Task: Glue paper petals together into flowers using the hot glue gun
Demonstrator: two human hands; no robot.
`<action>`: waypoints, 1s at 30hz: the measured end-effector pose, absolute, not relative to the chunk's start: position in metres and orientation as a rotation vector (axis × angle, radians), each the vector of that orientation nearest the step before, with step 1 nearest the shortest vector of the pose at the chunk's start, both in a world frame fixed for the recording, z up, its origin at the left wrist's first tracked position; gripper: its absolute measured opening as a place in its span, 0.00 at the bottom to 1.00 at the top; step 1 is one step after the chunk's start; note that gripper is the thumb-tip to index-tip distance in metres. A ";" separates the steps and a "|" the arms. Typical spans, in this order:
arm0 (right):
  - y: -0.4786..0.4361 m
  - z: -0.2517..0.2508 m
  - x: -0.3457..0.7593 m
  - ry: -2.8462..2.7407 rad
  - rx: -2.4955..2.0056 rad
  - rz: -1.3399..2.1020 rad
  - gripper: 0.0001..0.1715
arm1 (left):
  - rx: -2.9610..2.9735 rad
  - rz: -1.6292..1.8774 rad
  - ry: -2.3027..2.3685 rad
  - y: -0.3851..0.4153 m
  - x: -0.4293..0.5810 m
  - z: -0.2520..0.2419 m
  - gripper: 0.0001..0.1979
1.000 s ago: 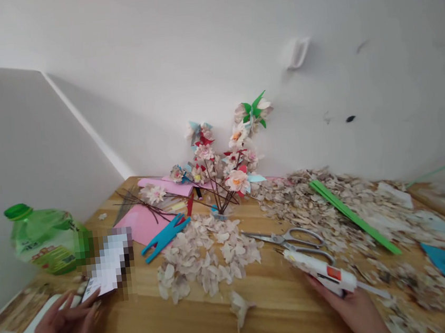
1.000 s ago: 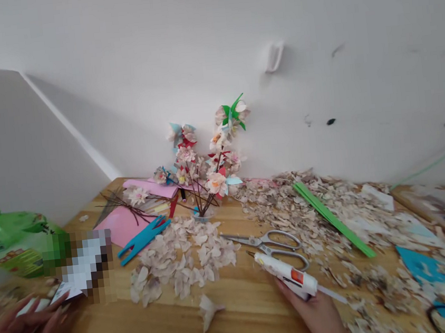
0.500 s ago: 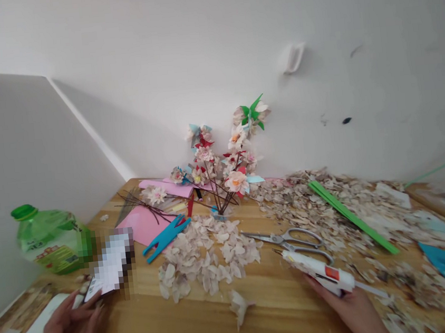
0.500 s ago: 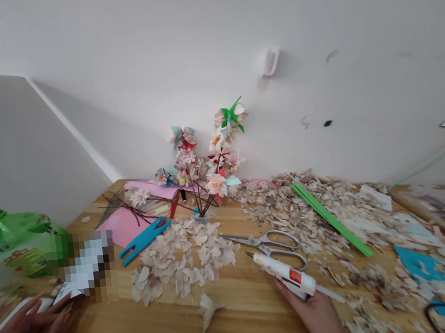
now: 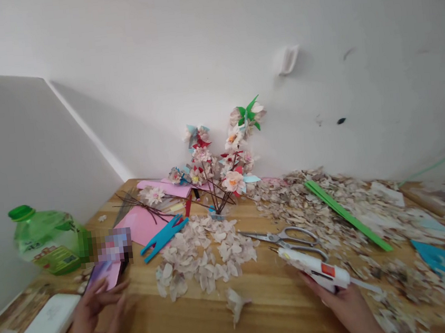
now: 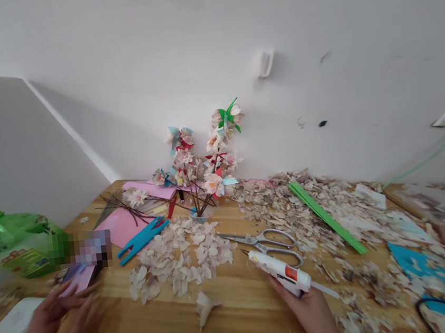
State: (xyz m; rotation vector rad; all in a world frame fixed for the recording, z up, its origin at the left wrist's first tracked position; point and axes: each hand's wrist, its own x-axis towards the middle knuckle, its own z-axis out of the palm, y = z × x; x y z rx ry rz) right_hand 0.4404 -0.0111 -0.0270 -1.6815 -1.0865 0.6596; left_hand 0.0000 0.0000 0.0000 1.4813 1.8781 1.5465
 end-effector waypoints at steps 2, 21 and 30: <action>-0.011 -0.014 0.431 -1.095 -1.672 0.719 0.16 | 1.384 1.581 1.648 0.007 0.035 0.008 0.20; -0.024 0.072 0.393 -1.481 -1.617 0.944 0.23 | 0.975 1.425 0.987 0.041 0.188 0.084 0.26; -0.021 0.083 0.379 -1.471 -1.492 0.939 0.16 | 0.964 1.402 1.014 0.039 0.185 0.085 0.24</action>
